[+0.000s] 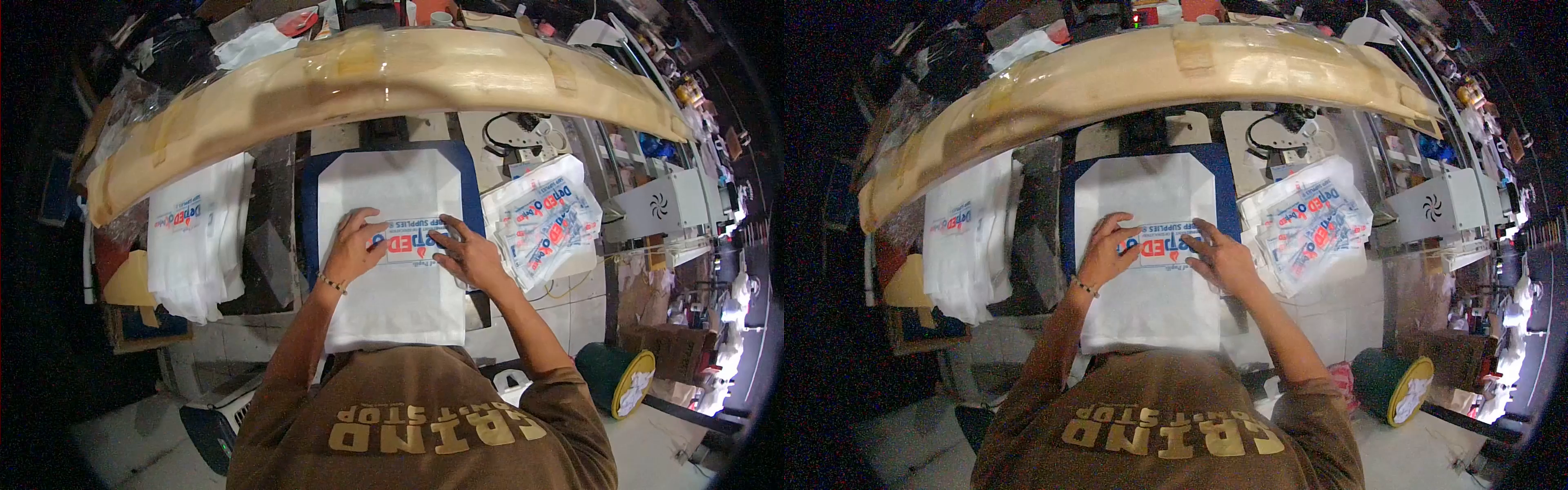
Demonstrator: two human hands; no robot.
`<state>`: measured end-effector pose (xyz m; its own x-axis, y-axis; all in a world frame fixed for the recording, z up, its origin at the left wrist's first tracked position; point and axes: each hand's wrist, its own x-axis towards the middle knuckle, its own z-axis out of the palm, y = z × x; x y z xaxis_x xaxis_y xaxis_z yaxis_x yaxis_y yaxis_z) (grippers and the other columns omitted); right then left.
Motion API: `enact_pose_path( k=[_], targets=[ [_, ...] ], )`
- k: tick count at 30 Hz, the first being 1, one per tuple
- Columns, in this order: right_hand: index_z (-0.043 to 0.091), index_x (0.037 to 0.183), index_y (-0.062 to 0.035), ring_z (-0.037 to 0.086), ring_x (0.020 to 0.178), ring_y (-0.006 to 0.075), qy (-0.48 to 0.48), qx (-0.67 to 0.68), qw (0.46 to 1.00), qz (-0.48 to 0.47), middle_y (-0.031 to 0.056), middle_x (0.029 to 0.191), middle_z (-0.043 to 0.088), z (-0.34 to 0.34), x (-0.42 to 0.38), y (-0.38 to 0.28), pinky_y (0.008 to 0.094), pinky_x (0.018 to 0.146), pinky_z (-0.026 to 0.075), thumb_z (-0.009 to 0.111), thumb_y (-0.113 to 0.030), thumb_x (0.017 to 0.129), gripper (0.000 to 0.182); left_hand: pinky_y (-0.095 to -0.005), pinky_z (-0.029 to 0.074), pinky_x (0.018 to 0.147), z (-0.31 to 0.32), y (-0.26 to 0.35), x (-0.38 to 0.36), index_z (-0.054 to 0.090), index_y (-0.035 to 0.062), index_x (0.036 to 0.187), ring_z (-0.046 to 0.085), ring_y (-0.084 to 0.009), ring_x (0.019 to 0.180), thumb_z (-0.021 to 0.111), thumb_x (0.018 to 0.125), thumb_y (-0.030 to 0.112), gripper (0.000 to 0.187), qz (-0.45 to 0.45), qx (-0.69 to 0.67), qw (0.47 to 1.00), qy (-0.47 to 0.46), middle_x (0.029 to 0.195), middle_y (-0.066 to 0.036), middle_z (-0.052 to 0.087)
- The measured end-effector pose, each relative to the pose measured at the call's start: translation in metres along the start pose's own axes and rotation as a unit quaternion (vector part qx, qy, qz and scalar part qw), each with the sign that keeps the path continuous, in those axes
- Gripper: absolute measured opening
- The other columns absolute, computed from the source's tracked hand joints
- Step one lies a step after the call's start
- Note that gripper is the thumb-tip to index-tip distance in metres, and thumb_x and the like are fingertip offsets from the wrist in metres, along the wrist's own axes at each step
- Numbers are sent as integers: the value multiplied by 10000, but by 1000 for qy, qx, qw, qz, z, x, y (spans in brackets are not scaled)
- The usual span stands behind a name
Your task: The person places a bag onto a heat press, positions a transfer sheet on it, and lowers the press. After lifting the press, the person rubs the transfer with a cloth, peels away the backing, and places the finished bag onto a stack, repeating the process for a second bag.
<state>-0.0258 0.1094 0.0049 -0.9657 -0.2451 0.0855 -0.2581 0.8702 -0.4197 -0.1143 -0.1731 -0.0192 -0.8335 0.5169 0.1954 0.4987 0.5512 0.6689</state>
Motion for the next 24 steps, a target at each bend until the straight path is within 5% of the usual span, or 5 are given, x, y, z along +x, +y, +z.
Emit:
enact_pose_path(
  k=[7, 11, 15, 24],
  targets=[
    [713, 1312, -200, 718, 1059, 289, 35, 11, 999, -7, 87, 1523, 542, 8, -3, 4, 408, 862, 603, 747, -364, 907, 439, -452, 442, 1049, 9, 4, -1, 766, 58, 1153, 559, -315, 1196, 850, 768, 236, 432, 68, 113, 989, 60, 1364, -129, 597],
    [704, 1233, -137, 710, 1060, 303, 37, 47, 998, -1, 82, 1527, 540, 10, -2, 8, 427, 842, 598, 770, -333, 887, 403, -472, 389, 1071, 8, 15, 3, 767, 89, 1160, 505, -315, 1252, 834, 775, 241, 420, 22, 97, 994, 40, 1380, -115, 592],
    [682, 1206, -106, 701, 1068, 328, 49, 86, 995, 16, 78, 1529, 537, 7, -4, 11, 446, 832, 595, 782, -338, 874, 416, -482, 324, 1076, 10, 11, 3, 784, 148, 1082, 482, -291, 1242, 813, 753, 242, 343, 96, 126, 987, 30, 1366, -69, 590],
    [686, 1263, -129, 692, 1051, 395, 13, 57, 997, 56, 176, 1433, 508, -7, -9, 14, 453, 836, 607, 851, -378, 807, 545, -518, 303, 1083, 2, 20, 5, 783, 144, 1107, 474, -313, 1239, 822, 771, 333, 388, 146, 153, 977, 35, 1353, -65, 587]
  ],
)
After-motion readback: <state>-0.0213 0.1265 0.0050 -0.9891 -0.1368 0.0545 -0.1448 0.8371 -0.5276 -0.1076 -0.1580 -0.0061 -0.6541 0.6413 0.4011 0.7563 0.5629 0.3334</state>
